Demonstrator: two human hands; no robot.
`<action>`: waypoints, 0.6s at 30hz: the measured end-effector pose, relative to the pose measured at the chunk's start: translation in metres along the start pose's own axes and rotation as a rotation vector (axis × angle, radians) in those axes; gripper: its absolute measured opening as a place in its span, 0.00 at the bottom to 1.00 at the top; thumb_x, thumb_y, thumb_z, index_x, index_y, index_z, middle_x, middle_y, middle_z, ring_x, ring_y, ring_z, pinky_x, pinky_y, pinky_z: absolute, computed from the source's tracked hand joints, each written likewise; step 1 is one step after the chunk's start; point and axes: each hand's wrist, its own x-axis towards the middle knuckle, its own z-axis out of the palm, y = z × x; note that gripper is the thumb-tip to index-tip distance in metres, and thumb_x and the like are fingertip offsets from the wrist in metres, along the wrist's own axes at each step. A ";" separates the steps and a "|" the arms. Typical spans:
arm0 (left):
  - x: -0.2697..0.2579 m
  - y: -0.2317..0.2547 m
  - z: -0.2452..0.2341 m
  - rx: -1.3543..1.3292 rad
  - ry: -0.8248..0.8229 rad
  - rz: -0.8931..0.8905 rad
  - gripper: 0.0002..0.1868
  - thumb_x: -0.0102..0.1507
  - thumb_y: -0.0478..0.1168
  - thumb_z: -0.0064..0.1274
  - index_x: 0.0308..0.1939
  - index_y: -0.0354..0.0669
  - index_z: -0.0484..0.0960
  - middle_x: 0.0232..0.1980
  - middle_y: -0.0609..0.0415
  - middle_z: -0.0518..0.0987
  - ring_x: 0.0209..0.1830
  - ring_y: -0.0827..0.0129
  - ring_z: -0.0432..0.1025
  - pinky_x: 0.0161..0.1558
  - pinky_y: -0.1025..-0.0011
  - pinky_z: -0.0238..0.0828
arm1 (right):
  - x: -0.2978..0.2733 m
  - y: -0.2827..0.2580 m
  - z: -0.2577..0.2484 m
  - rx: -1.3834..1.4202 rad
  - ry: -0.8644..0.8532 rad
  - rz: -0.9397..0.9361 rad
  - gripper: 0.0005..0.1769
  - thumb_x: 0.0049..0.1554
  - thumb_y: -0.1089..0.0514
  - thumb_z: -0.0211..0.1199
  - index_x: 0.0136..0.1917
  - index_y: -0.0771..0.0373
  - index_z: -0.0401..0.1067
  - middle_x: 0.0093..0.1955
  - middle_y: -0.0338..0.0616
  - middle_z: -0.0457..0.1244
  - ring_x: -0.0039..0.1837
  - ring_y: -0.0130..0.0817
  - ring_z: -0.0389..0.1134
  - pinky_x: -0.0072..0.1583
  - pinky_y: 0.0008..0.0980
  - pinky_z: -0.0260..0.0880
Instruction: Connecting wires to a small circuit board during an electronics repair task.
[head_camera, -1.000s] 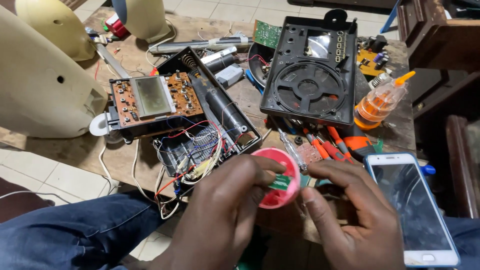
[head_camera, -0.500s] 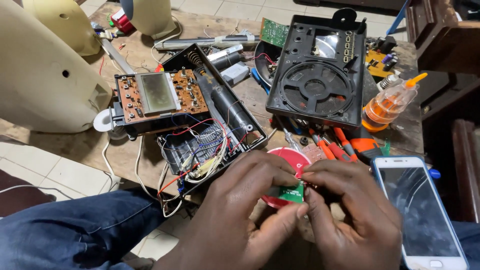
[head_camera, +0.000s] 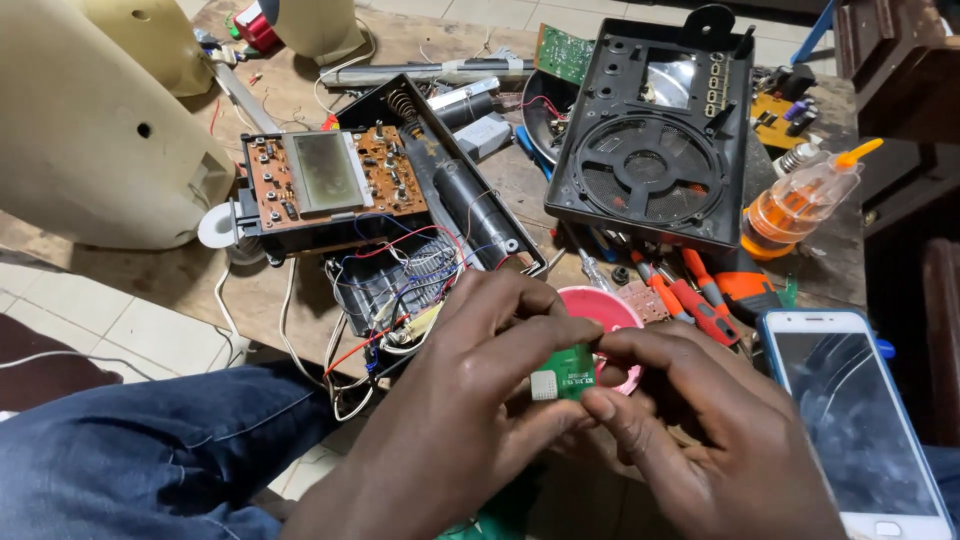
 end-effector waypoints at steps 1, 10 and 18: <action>0.000 -0.002 -0.001 -0.001 0.000 -0.002 0.22 0.59 0.35 0.64 0.56 0.41 0.76 0.52 0.45 0.72 0.52 0.53 0.67 0.52 0.60 0.67 | -0.002 0.004 -0.002 0.001 -0.002 0.001 0.16 0.56 0.54 0.64 0.55 0.64 0.75 0.47 0.43 0.70 0.48 0.29 0.73 0.54 0.25 0.70; -0.001 -0.006 -0.012 0.032 -0.150 0.088 0.34 0.59 0.34 0.63 0.67 0.36 0.68 0.60 0.45 0.72 0.61 0.51 0.64 0.65 0.55 0.64 | 0.007 0.011 -0.009 -0.184 -0.146 -0.086 0.21 0.52 0.49 0.71 0.55 0.60 0.72 0.48 0.40 0.68 0.51 0.35 0.70 0.53 0.33 0.67; -0.003 -0.005 -0.013 0.030 -0.100 0.092 0.32 0.58 0.26 0.59 0.66 0.35 0.69 0.62 0.44 0.74 0.62 0.47 0.66 0.67 0.52 0.64 | 0.008 0.019 -0.005 -0.215 -0.251 -0.068 0.13 0.57 0.48 0.66 0.47 0.57 0.69 0.44 0.39 0.61 0.46 0.36 0.64 0.51 0.33 0.65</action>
